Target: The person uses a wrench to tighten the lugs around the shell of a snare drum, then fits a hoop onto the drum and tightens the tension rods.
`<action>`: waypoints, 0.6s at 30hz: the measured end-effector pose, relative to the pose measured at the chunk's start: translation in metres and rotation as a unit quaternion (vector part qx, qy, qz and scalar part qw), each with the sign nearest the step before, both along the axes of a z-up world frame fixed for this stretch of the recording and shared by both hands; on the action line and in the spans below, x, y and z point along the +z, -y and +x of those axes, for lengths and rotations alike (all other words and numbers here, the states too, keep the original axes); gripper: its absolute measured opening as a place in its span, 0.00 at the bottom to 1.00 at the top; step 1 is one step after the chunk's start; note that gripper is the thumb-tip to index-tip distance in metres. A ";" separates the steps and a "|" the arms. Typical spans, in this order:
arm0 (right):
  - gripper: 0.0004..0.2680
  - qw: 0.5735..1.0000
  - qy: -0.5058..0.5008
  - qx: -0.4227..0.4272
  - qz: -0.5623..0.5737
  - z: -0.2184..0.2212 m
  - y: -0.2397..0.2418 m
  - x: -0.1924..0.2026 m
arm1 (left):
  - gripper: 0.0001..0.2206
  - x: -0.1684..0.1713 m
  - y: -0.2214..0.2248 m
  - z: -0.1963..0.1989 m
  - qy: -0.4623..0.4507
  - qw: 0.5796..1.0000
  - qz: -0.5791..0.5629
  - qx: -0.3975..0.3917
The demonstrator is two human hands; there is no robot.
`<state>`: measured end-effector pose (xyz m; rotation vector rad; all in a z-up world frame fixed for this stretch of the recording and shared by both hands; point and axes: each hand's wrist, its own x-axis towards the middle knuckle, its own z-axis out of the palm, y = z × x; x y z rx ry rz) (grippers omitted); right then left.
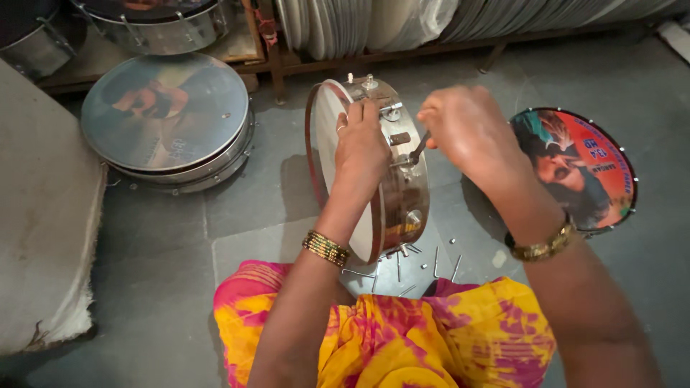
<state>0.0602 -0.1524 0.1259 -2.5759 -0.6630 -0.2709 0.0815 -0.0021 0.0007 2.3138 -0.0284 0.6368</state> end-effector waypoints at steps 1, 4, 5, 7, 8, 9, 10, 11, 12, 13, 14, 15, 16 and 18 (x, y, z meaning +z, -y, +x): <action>0.09 0.999 -0.007 0.013 -0.039 0.003 -0.001 0.004 | 0.22 0.003 0.003 -0.003 -0.016 1.000 -0.009 0.000; 0.10 0.982 -0.113 -0.041 -0.143 0.017 -0.011 0.015 | 0.20 0.012 0.011 -0.010 -0.048 0.999 -0.026 0.006; 0.09 0.971 -0.145 -0.068 -0.180 0.021 -0.015 0.018 | 0.19 0.014 0.013 -0.010 -0.049 0.998 -0.027 0.013; 0.09 0.937 -0.208 -0.122 -0.252 0.028 -0.022 0.024 | 0.19 0.016 0.015 -0.010 -0.047 0.998 -0.027 0.027; 0.09 0.929 -0.195 -0.107 -0.295 0.029 -0.021 0.026 | 0.19 0.017 0.014 -0.009 -0.042 0.998 -0.025 0.034; 0.09 0.919 -0.182 -0.092 -0.337 0.031 -0.020 0.027 | 0.20 0.017 0.014 -0.009 -0.037 0.998 -0.023 0.042; 0.10 0.907 -0.167 -0.075 -0.378 0.033 -0.020 0.027 | 0.19 0.018 0.014 -0.009 -0.043 0.998 -0.023 0.047; 0.09 0.912 -0.167 -0.078 -0.366 0.034 -0.017 0.025 | 0.18 0.018 0.013 -0.009 -0.049 0.997 -0.023 0.052; 0.08 0.917 -0.167 -0.080 -0.353 0.034 -0.014 0.021 | 0.18 0.018 0.012 -0.010 -0.056 0.996 -0.023 0.058; 0.07 0.921 -0.167 -0.083 -0.341 0.033 -0.009 0.017 | 0.17 0.018 0.013 -0.010 -0.060 0.996 -0.023 0.061; 0.07 0.941 -0.108 -0.057 -0.317 0.030 -0.003 0.011 | 0.17 0.018 0.013 -0.010 -0.065 0.995 -0.023 0.067; 0.07 0.955 -0.049 -0.032 -0.291 0.024 0.006 0.004 | 0.17 0.019 0.013 -0.010 -0.070 0.995 -0.023 0.072; 0.07 0.965 0.008 -0.010 -0.263 0.015 0.014 -0.005 | 0.17 0.018 0.012 -0.011 -0.057 0.996 -0.027 0.067; 0.08 0.964 0.103 0.000 -0.243 -0.001 0.023 -0.024 | 0.18 0.018 0.009 -0.011 -0.029 0.997 -0.035 0.057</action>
